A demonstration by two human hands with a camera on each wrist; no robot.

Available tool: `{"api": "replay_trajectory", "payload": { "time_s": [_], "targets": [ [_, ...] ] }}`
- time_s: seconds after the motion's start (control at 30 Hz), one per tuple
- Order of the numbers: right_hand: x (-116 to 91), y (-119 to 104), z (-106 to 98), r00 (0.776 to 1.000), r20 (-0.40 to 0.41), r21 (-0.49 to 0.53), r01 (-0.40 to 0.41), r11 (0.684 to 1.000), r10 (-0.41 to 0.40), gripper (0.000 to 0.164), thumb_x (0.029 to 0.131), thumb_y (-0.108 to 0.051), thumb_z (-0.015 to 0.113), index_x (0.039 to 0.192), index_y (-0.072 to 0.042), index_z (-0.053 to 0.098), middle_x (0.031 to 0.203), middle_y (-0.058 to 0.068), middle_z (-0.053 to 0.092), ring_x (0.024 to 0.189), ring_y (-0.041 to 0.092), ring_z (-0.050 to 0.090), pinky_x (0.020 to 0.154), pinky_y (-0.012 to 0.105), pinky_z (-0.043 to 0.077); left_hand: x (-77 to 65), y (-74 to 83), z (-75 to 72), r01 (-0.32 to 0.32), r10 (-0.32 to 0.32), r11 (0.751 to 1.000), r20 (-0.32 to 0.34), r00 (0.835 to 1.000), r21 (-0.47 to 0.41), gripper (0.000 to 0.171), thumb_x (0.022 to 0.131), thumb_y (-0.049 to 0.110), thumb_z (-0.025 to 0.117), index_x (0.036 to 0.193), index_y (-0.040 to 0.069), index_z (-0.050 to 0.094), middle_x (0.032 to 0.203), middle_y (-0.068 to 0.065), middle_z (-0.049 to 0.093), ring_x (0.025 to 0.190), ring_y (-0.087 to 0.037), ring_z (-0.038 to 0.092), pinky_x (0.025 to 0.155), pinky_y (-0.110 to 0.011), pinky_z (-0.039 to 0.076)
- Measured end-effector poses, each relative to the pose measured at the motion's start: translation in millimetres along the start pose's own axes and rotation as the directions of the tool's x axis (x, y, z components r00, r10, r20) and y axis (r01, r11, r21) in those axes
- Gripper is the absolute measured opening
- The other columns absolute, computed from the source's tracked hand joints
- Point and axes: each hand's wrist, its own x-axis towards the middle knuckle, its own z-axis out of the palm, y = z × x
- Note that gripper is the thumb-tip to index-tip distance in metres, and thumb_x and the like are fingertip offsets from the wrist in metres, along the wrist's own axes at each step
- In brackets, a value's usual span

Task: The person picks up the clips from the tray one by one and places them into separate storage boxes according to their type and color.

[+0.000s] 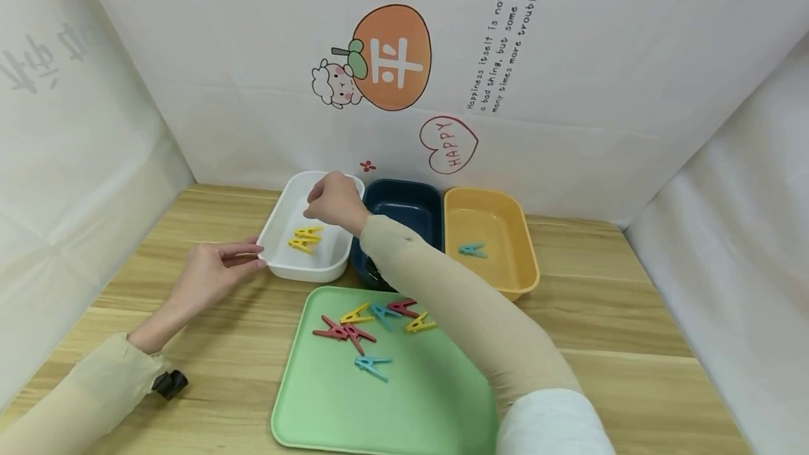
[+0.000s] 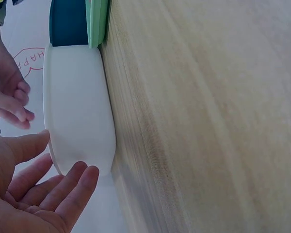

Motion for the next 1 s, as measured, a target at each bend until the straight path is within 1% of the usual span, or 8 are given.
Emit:
{"api": "replay_trajectory", "payload": {
  "time_s": [0.13, 0.27, 0.4, 0.5, 0.7, 0.8, 0.87, 1.0],
  "targets": [
    [-18.2, 3.6, -14.0, 0.999, 0.006, -0.017, 0.051, 0.999, -0.051, 0.018, 0.093, -0.014, 0.084, 0.108, -0.006, 0.081, 0.101, 0.005, 0.074, 0.093, 0.022, 0.065, 0.076, 0.03, 0.06, 0.1, 1.2, -0.4, 0.002, -0.002, 1.0, 0.0, 1.0, 0.015, 0.027, 0.094, 0.006, 0.081, 0.115, -0.01, 0.076, 0.135, -0.025, 0.065, 0.106, -0.04, 0.074, 0.081, -0.035, 0.064],
    [-38.1, 7.1, -26.2, 0.995, -0.01, -0.04, 0.094, 0.995, -0.094, 0.013, 0.092, -0.016, 0.085, 0.102, -0.008, 0.081, 0.093, 0.002, 0.073, 0.089, 0.021, 0.064, 0.071, 0.028, 0.058, -0.3, 2.1, -0.6, -0.001, 0.001, 0.999, -0.001, 1.0, 0.032, 0.028, 0.094, 0.006, 0.081, 0.116, -0.01, 0.076, 0.134, -0.025, 0.066, 0.106, -0.04, 0.074, 0.082, -0.036, 0.064],
    [-59.5, 11.5, -37.0, 0.992, -0.018, -0.069, 0.122, 0.99, -0.124, 0.012, 0.092, -0.018, 0.085, 0.1, -0.009, 0.081, 0.089, 0.0, 0.072, 0.085, 0.019, 0.062, 0.069, 0.03, 0.056, -0.8, 3.3, -0.8, 0.0, 0.0, 0.999, 0.0, 1.0, 0.036, 0.028, 0.094, 0.006, 0.081, 0.117, -0.01, 0.075, 0.135, -0.026, 0.065, 0.105, -0.041, 0.074, 0.082, -0.037, 0.064],
    [-76.9, 17.7, -43.4, 0.991, -0.018, -0.065, 0.129, 0.99, -0.13, 0.01, 0.092, -0.017, 0.085, 0.098, -0.01, 0.082, 0.089, -0.001, 0.071, 0.083, 0.019, 0.062, 0.068, 0.031, 0.056, -1.2, 4.2, -0.7, 0.003, -0.003, 0.999, 0.0, 1.0, 0.035, 0.029, 0.094, 0.007, 0.081, 0.117, -0.01, 0.075, 0.135, -0.026, 0.064, 0.105, -0.041, 0.074, 0.082, -0.037, 0.064],
    [-115.5, 39.0, -55.5, 0.992, -0.028, -0.045, 0.124, 0.991, -0.125, 0.007, 0.091, -0.015, 0.086, 0.095, -0.013, 0.081, 0.09, -0.003, 0.073, 0.081, 0.018, 0.063, 0.069, 0.032, 0.057, -1.9, 6.2, 0.2, 0.005, -0.005, 0.999, -0.001, 1.0, 0.034, 0.03, 0.094, 0.01, 0.082, 0.117, -0.008, 0.076, 0.136, -0.025, 0.064, 0.105, -0.04, 0.074, 0.083, -0.037, 0.063],
    [-133.5, 51.9, -59.5, 0.989, -0.048, -0.037, 0.137, 0.99, -0.139, 0.006, 0.09, -0.014, 0.087, 0.094, -0.012, 0.082, 0.089, -0.004, 0.074, 0.074, 0.02, 0.061, 0.063, 0.03, 0.053, -2.4, 7.1, -0.1, 0.001, -0.001, 0.999, -0.001, 1.0, 0.038, 0.03, 0.094, 0.01, 0.082, 0.117, -0.008, 0.076, 0.136, -0.025, 0.064, 0.105, -0.04, 0.074, 0.083, -0.037, 0.063],
    [-144.8, 59.7, -61.5, 0.986, -0.065, -0.033, 0.15, 0.988, -0.152, 0.007, 0.089, -0.013, 0.087, 0.093, -0.011, 0.082, 0.086, -0.003, 0.073, 0.068, 0.02, 0.058, 0.058, 0.03, 0.048, -2.7, 7.0, 0.2, -0.003, 0.003, 0.999, -0.003, 1.0, 0.042, 0.03, 0.094, 0.01, 0.082, 0.117, -0.008, 0.076, 0.136, -0.025, 0.064, 0.105, -0.04, 0.074, 0.083, -0.037, 0.063],
    [-164.2, 75.4, -63.9, 0.986, -0.079, -0.011, 0.147, 0.989, -0.147, 0.006, 0.09, -0.011, 0.086, 0.094, -0.01, 0.081, 0.079, -0.002, 0.069, 0.061, 0.02, 0.053, 0.052, 0.028, 0.041, -3.0, 5.9, 1.6, -0.01, 0.01, 0.999, -0.001, 1.0, 0.049, 0.028, 0.094, 0.009, 0.081, 0.116, -0.008, 0.076, 0.135, -0.026, 0.065, 0.104, -0.041, 0.074, 0.081, -0.036, 0.064]
  ]
}}
